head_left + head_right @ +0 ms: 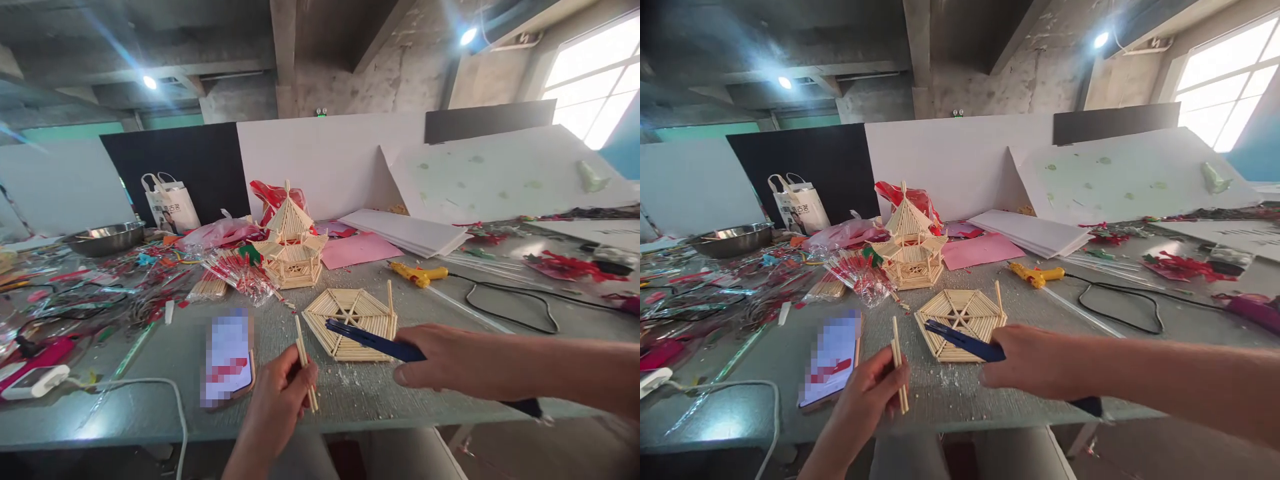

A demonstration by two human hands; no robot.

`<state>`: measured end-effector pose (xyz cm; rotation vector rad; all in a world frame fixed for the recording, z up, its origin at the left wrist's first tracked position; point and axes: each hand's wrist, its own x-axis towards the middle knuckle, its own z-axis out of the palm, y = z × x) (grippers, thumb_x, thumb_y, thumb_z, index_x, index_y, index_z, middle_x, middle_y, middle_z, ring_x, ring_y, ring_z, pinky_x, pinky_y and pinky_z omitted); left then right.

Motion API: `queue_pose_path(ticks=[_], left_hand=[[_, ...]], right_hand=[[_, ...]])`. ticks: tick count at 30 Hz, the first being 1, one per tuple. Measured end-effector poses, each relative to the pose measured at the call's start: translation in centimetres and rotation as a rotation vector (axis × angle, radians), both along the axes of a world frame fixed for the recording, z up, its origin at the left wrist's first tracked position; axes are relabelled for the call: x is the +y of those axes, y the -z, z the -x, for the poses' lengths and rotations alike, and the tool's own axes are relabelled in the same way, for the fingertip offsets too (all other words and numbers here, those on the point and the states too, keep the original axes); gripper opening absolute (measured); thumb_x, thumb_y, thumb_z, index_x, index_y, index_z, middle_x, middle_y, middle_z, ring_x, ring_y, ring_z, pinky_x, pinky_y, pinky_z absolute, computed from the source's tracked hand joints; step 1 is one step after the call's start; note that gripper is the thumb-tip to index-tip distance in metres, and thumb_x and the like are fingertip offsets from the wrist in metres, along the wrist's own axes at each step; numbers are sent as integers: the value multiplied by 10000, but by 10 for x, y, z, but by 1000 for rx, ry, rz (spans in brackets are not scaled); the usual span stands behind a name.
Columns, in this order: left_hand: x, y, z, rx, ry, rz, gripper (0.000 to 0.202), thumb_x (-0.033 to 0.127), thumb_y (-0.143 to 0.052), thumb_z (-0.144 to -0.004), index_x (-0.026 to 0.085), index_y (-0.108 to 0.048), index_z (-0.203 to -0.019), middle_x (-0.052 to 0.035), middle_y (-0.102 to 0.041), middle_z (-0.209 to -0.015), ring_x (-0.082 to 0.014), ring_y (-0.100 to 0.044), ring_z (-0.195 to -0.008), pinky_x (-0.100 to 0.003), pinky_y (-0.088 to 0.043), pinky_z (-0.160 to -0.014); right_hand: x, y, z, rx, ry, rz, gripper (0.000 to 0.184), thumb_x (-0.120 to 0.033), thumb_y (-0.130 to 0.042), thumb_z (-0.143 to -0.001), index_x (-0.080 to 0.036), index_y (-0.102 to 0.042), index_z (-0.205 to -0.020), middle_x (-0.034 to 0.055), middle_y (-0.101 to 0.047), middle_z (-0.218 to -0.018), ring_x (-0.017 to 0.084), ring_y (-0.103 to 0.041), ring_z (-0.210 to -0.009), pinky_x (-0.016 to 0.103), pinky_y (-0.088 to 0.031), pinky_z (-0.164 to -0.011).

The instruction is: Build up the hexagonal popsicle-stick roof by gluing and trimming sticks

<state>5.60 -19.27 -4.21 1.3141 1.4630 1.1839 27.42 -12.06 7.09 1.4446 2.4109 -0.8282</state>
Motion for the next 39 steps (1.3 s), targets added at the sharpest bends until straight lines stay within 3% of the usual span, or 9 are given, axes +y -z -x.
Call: queue_pose_path(ticks=[4,10,17,24,30,36,39], left_hand=[[0,-6,0,146,-23,20,269,431,-446,-794,192,-462,-672,63,-416,-508,-96,-426,-448,-204,-309,-443],[6,-16,-6,714,-149,-37,255,296,-363,-846,208,-378,-606,45,-425,-507,-118,-456,-508,-223,-259,-502],[15,-31,-16,1152,-209,7,242,168,-327,-862,189,-564,-910,-69,-643,-814,-190,-619,-766,-256,-352,-602],[19,-41,-27,1239,-215,5,267,116,-343,-843,157,-589,-939,-112,-636,-833,-248,-628,-828,-299,-408,-629],[21,-43,-30,1242,-210,-1,246,112,-360,-838,139,-593,-913,-117,-623,-802,-247,-626,-780,-302,-408,-607],[23,-47,-31,1232,-203,-37,250,122,-347,-842,150,-593,-876,-113,-625,-794,-243,-625,-751,-288,-380,-561],[24,-48,-28,1219,-211,-46,237,133,-360,-840,150,-595,-859,-108,-626,-789,-233,-626,-749,-276,-366,-550]], right_hand=[[-5,-3,7,-8,-28,-47,281,-419,-517,-702,-149,-546,-775,67,-555,-762,186,-516,-699,274,-353,-577],[-9,3,14,-2,-18,-74,343,-470,-504,-700,-149,-555,-808,74,-554,-767,184,-508,-656,277,-334,-541],[-5,2,22,-42,-46,-121,380,-460,-504,-686,-131,-579,-861,101,-574,-821,213,-536,-724,279,-345,-548],[-2,-3,26,-83,-39,-148,328,-429,-481,-707,-133,-594,-795,78,-562,-698,184,-535,-620,259,-334,-498],[-1,-8,27,4,-144,-103,150,-288,-557,-656,-152,-557,-718,42,-540,-623,139,-523,-556,226,-353,-487],[8,0,27,2,22,-41,164,-328,-473,-698,-165,-488,-683,-15,-431,-474,111,-426,-383,226,-327,-378],[14,2,25,43,35,57,190,-344,-445,-704,-169,-461,-630,-8,-437,-450,121,-447,-378,235,-354,-371]])
